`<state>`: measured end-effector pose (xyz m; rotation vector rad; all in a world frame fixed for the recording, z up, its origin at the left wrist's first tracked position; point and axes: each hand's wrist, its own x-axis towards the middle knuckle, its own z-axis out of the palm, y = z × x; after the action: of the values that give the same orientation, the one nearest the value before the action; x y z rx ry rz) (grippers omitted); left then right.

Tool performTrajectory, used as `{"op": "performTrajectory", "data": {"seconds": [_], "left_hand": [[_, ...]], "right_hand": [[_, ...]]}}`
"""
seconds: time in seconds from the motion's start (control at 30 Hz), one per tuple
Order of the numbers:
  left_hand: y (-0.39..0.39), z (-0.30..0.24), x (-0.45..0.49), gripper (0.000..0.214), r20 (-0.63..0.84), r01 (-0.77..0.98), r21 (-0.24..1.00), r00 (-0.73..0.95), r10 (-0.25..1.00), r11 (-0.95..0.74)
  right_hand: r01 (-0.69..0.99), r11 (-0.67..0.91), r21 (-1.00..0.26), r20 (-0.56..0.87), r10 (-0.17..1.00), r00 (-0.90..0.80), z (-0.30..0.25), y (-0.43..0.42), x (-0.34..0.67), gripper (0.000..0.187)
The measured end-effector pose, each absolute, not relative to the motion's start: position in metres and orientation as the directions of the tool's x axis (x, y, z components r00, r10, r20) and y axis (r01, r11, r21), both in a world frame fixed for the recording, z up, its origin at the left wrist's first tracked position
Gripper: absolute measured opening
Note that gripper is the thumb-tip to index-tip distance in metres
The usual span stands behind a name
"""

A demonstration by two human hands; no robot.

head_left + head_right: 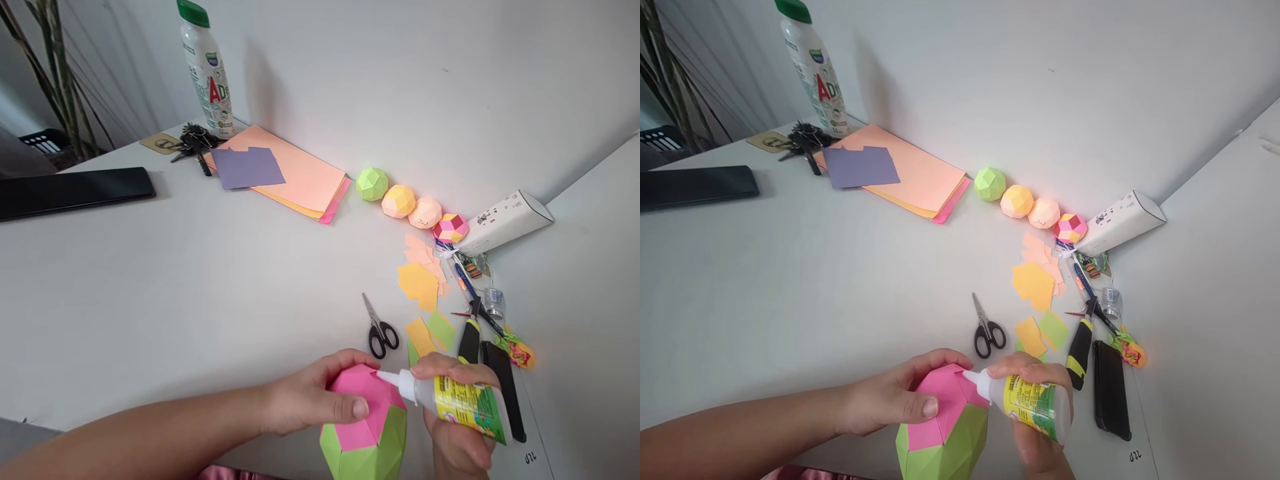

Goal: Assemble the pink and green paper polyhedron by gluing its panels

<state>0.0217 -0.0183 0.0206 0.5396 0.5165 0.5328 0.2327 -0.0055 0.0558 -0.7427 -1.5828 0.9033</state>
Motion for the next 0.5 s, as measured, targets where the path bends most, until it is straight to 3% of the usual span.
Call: {"op": "performTrajectory", "data": {"seconds": [0.5], "left_hand": [[-0.0179,0.0168,0.0232,0.086,-0.297,-0.333,0.636,0.727,0.619,0.696]], "right_hand": [[0.024,0.546,-0.838,0.532,0.825,-0.189,0.0547,-0.0046,0.2375,0.034]]}}
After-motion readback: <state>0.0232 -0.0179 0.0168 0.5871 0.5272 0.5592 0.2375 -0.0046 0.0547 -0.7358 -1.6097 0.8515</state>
